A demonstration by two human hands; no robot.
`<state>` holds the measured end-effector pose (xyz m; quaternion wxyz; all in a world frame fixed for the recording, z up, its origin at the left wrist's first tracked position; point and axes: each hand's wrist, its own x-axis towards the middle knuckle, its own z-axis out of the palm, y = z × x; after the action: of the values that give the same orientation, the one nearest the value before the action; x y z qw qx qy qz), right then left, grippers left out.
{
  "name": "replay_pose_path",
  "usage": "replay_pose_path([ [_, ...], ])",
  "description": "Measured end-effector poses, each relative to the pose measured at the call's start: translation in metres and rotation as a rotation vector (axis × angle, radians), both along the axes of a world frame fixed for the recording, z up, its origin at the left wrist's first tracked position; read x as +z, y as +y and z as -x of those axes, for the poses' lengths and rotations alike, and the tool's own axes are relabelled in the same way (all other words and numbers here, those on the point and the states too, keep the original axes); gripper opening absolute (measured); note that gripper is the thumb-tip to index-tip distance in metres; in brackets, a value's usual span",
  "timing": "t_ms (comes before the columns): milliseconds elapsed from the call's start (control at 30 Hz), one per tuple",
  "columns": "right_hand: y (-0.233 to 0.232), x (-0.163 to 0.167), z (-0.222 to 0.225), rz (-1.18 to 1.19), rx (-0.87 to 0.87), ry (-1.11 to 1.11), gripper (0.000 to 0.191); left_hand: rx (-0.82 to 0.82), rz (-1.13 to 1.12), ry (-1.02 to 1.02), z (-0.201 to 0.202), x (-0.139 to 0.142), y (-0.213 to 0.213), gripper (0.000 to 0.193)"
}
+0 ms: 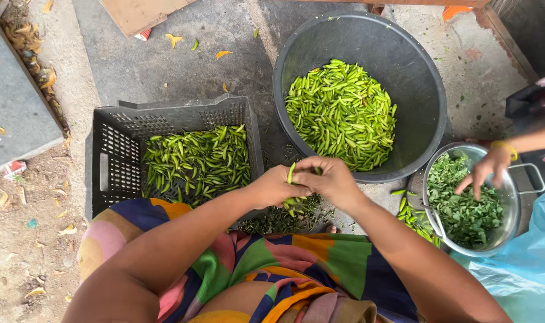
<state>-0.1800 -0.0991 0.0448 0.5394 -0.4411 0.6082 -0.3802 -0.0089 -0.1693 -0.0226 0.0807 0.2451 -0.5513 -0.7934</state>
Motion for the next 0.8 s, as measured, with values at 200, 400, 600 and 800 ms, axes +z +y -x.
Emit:
replay_pose_path([
  [200,-0.001,-0.015,-0.003,-0.059,-0.074,-0.118,0.008,0.001,0.026,0.007,0.002,-0.009,0.004,0.016],
  [400,-0.022,0.005,0.029,-0.009,-0.389,-0.341,0.010,0.110,-0.163,-0.009,-0.006,0.021,-0.009,0.020],
  [600,-0.016,0.002,0.034,-0.016,-0.330,-0.285,0.009,0.314,-0.283,-0.075,-0.008,0.031,-0.015,0.022],
  [800,-0.011,-0.002,0.024,0.034,-0.218,-0.223,0.007,0.328,-0.186,-0.120,-0.003,0.021,-0.006,0.020],
])
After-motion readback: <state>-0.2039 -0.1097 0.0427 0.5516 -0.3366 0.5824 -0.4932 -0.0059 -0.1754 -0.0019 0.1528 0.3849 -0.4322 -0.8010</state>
